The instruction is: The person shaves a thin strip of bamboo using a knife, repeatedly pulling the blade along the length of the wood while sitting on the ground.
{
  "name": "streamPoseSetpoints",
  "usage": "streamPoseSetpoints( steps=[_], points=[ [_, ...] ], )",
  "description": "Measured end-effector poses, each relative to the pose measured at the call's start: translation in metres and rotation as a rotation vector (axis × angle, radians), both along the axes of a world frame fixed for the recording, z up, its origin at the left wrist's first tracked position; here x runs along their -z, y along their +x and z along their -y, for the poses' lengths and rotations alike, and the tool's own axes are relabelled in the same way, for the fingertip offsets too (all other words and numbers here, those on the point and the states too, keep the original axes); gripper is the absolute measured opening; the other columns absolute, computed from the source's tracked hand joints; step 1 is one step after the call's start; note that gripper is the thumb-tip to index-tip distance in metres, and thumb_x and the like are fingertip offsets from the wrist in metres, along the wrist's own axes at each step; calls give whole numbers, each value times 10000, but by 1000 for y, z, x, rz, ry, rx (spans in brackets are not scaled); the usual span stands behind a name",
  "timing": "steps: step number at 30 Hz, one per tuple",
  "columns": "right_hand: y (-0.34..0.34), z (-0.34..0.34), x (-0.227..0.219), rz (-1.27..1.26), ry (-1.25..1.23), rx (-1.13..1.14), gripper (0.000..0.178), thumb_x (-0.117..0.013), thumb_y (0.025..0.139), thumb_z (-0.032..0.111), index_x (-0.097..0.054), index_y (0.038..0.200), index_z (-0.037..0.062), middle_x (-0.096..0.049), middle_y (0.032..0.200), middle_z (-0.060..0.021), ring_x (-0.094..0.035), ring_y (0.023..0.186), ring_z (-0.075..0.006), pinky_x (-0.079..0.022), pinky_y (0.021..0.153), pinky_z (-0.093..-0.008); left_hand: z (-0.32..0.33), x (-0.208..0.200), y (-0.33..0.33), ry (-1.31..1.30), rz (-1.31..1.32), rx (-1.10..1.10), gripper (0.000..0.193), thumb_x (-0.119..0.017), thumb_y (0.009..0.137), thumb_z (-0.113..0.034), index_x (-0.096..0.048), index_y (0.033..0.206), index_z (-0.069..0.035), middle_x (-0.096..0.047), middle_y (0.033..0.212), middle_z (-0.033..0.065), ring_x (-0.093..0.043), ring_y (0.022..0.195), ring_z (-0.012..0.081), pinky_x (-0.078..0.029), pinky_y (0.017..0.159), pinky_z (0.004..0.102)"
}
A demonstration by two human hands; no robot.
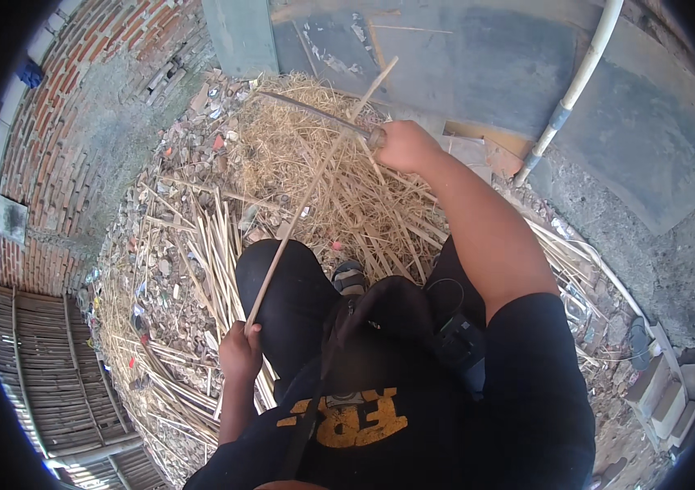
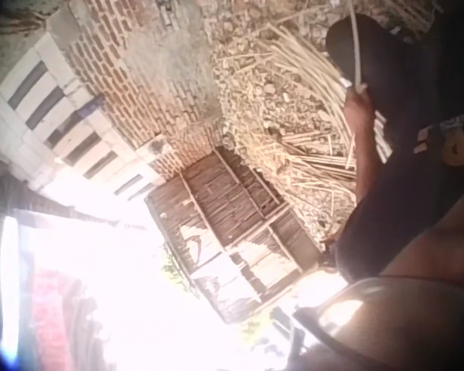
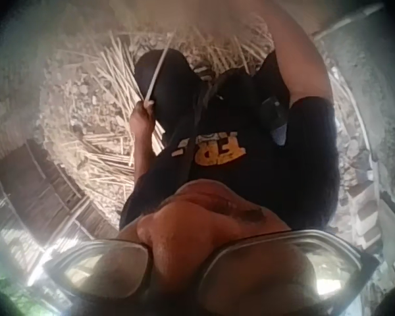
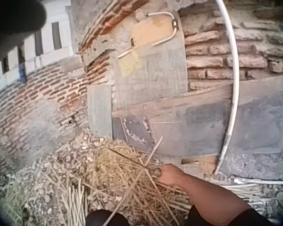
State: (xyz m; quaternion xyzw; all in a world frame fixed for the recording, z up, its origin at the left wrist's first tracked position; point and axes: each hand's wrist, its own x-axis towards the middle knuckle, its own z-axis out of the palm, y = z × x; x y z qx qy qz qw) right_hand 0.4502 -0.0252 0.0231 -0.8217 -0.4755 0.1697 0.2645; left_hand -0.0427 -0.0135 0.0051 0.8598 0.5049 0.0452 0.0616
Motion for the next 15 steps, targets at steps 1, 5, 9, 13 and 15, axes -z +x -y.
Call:
streamPoseSetpoints(
  steps=[1,5,9,13,15],
  points=[
    [9,4,5,48,3,-36,277,-662,811,232,-709,1001,36,-721,931,-188,-687,861,-383,-551,793,-484,0,-5,3,-25,1,-9,413,-593,983,-425,-585,890,-22,-652,758,245,-640,698,479,-494,632,565],
    [-13,10,-8,160,-22,-147,279,-677,798,231,-704,1008,50,-716,941,-194,-690,901,-380,-551,817,-479,-3,-10,1,-104,63,9,454,-563,1001,-453,-597,883,-16,-648,746,247,-640,729,485,-489,659,561],
    [-49,18,-24,225,-112,-318,245,-700,759,203,-702,976,88,-711,878,-166,-692,879,-374,-555,782,-491,-6,-18,2,-247,169,30,564,-480,1036,-512,-592,837,3,-613,702,255,-622,715,493,-470,630,536],
    [-54,19,-24,210,-117,-418,288,-723,743,215,-709,1002,90,-719,888,-171,-692,865,-378,-552,766,-496,-4,-12,-1,-242,198,26,534,-498,1033,-492,-594,845,-1,-616,697,251,-620,708,497,-469,626,545],
    [-40,10,-10,148,-118,-409,292,-721,742,215,-709,1004,88,-719,900,-180,-693,873,-375,-549,767,-493,0,-11,3,-195,178,24,520,-507,1030,-482,-595,850,-2,-619,702,252,-620,707,496,-471,628,550]
  ],
)
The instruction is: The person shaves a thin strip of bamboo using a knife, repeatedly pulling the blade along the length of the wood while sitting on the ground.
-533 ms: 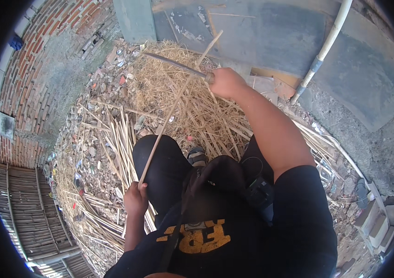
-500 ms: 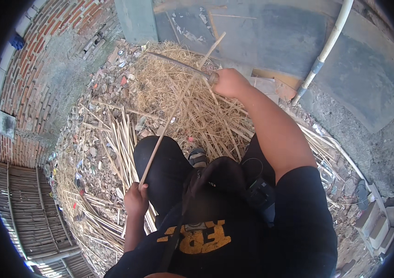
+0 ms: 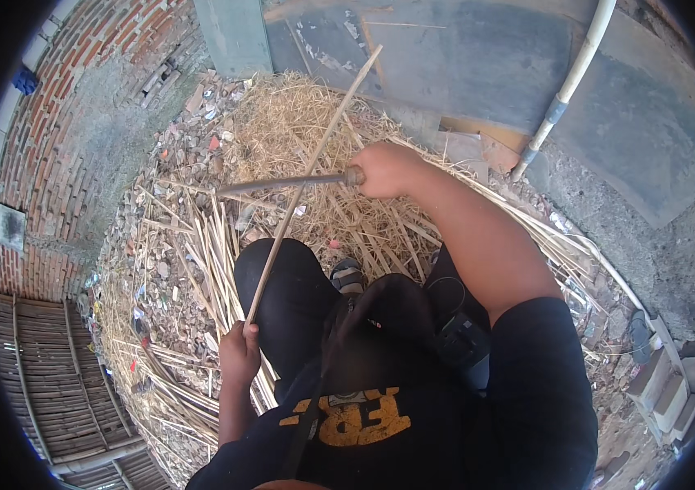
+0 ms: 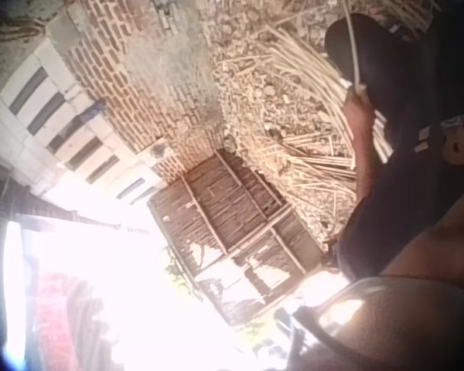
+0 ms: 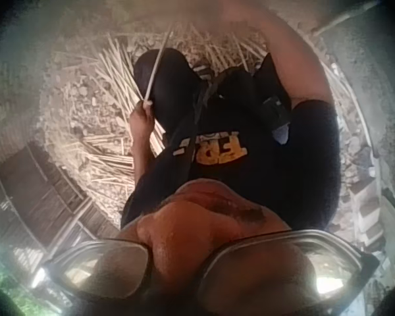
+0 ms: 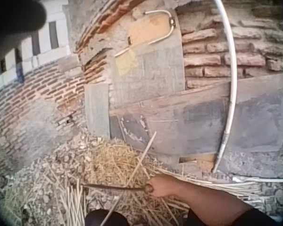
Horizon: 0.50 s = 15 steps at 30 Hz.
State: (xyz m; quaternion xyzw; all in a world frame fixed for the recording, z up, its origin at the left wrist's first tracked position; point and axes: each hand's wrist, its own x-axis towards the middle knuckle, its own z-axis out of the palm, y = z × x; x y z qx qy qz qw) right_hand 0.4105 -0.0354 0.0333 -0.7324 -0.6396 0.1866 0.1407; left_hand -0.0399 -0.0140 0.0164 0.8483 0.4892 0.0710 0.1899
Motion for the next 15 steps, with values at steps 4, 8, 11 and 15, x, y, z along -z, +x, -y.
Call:
streamPoseSetpoints(
  steps=[4,8,11,15],
  points=[
    [29,-16,27,-148,-32,228,283,-691,751,196,-720,1016,102,-719,922,-171,-694,893,-362,-549,770,-481,-3,-12,8,47,-101,-4,471,-543,1018,-447,-593,861,-6,-634,727,255,-627,719,495,-477,640,565],
    [-1,-9,1,-33,-33,118,287,-660,752,163,-734,1027,127,-715,907,-151,-698,886,-356,-559,768,-477,-2,-16,5,42,-108,-1,446,-565,1010,-429,-587,865,-8,-643,748,255,-635,735,491,-480,644,567],
    [-36,-5,-8,36,-45,-70,237,-666,745,176,-692,955,68,-693,857,-173,-688,888,-367,-535,763,-489,-3,-11,2,47,-159,-14,426,-584,1001,-421,-586,876,-14,-651,765,252,-639,745,490,-482,647,568],
    [3,-16,17,-203,-101,28,262,-711,751,214,-707,954,49,-703,835,-169,-685,840,-358,-531,752,-462,-8,0,1,84,-94,7,434,-594,993,-441,-580,875,-23,-650,764,250,-635,736,489,-478,644,570]
  ],
)
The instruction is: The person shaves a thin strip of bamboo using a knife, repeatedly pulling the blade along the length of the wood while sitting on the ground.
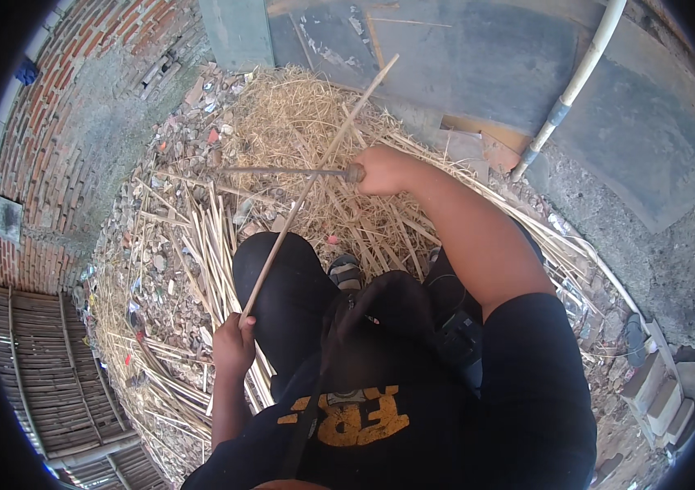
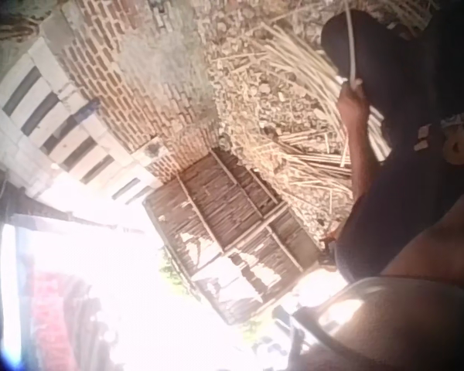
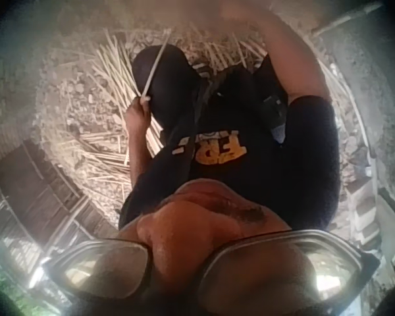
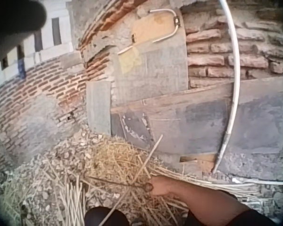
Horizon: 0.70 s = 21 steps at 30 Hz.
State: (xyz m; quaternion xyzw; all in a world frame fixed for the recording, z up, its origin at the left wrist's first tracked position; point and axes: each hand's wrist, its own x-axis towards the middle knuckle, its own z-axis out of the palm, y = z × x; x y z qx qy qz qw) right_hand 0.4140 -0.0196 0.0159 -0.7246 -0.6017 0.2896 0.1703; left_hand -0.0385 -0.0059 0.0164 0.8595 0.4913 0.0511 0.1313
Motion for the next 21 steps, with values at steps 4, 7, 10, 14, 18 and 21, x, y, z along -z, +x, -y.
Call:
streamPoseSetpoints(
  steps=[4,7,10,14,18,21],
  points=[
    [-1,8,-5,9,65,66,209,-657,747,172,-700,916,56,-694,843,-183,-676,819,-367,-519,716,-474,2,0,2,5,-11,-19,451,-582,997,-453,-579,874,-20,-644,741,248,-634,729,492,-477,640,573],
    [-13,11,-16,89,85,47,228,-663,746,164,-707,947,67,-696,855,-186,-681,842,-364,-537,734,-452,10,1,2,17,-21,-61,471,-574,995,-469,-575,867,-17,-637,721,249,-632,708,492,-473,625,582],
    [-31,14,-27,213,93,-17,224,-666,744,162,-705,945,69,-699,860,-181,-688,851,-365,-550,744,-448,11,3,3,47,-15,-48,470,-564,999,-468,-577,870,-17,-635,710,251,-636,705,489,-477,629,581],
    [-4,3,-11,-13,-49,20,228,-662,744,171,-698,938,56,-709,872,-184,-700,858,-367,-559,754,-443,11,8,-3,31,-23,-45,461,-564,999,-464,-584,876,-20,-641,724,247,-637,701,486,-480,629,576],
    [57,4,31,158,261,372,240,-652,756,204,-695,926,40,-717,847,-180,-696,808,-353,-555,760,-437,4,-3,8,9,-29,-67,441,-588,988,-450,-590,868,-26,-650,766,242,-642,732,480,-486,641,566],
    [47,7,8,78,146,299,234,-652,754,199,-703,935,59,-713,844,-168,-700,825,-348,-557,766,-449,5,5,-4,62,-6,-38,410,-592,992,-418,-592,873,-26,-645,736,244,-634,704,486,-483,633,571]
  ],
)
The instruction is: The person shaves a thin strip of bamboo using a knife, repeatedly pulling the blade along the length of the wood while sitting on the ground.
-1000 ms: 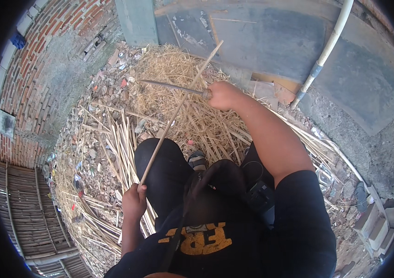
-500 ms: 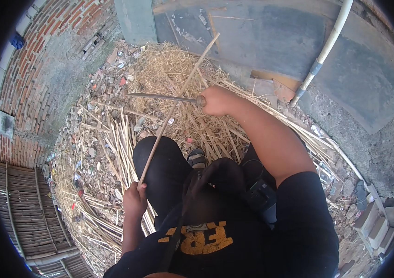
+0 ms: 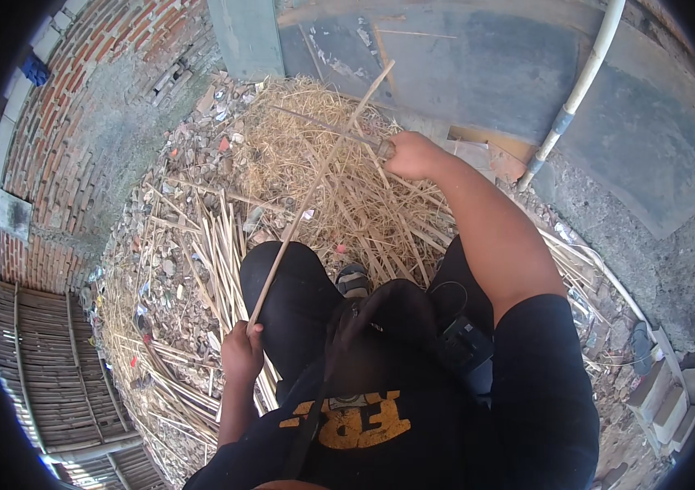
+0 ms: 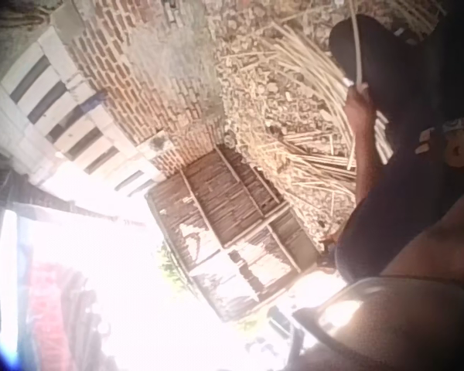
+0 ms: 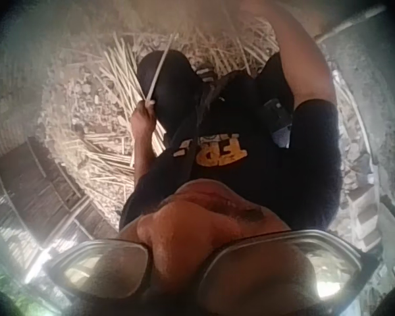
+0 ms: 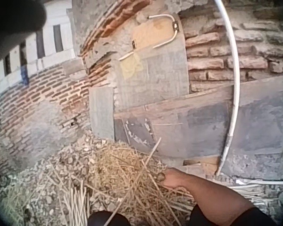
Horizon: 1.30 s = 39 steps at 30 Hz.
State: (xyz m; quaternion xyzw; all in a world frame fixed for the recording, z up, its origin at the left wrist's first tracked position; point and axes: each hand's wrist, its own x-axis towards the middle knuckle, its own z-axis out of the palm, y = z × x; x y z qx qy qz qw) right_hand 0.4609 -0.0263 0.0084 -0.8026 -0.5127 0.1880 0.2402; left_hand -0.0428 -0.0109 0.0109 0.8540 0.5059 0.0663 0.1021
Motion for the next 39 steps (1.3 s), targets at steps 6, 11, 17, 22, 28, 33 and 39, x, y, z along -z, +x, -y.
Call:
streamPoseSetpoints(
  steps=[6,11,17,22,28,33,39],
  points=[
    [-74,13,-27,21,-139,-320,210,-673,731,190,-680,898,63,-689,818,-174,-672,796,-372,-523,716,-476,6,5,11,-8,41,12,407,-588,998,-398,-571,868,-12,-620,683,256,-626,670,490,-478,614,567],
    [-67,3,-24,-24,-95,-383,180,-663,704,171,-684,852,71,-671,749,-179,-662,729,-369,-513,682,-477,1,8,3,-25,80,48,433,-558,1014,-418,-575,862,-13,-632,709,252,-629,687,487,-476,622,561],
    [-33,-6,-13,-31,-81,-147,258,-654,761,183,-717,955,26,-701,857,-202,-685,824,-368,-537,756,-472,-6,-4,2,-51,58,35,480,-528,1028,-443,-607,874,5,-634,716,251,-627,695,485,-473,619,549],
    [-82,6,-43,139,-86,-320,260,-651,758,167,-709,998,86,-699,878,-174,-695,884,-353,-551,782,-482,-3,-16,-4,-299,219,11,560,-509,1038,-483,-584,792,15,-576,616,220,-608,611,443,-448,565,471],
    [-56,-6,-13,-116,-74,-218,283,-656,758,188,-711,998,48,-703,883,-204,-693,901,-378,-554,783,-453,-3,2,-4,-227,210,26,572,-494,1042,-487,-581,787,18,-597,637,251,-608,634,485,-446,567,513],
    [-44,-9,-5,-77,-69,-82,374,-657,764,189,-717,1104,43,-704,924,-229,-692,913,-377,-553,815,-462,-4,-17,-2,-256,171,35,563,-498,1044,-474,-576,781,17,-589,627,242,-606,622,476,-443,562,506],
    [-100,4,-38,190,-139,-436,211,-669,735,172,-697,928,92,-708,884,-147,-695,892,-366,-556,772,-480,-5,-21,-7,-327,181,49,546,-511,1044,-454,-568,772,16,-587,620,236,-608,620,468,-443,560,500]
  ],
)
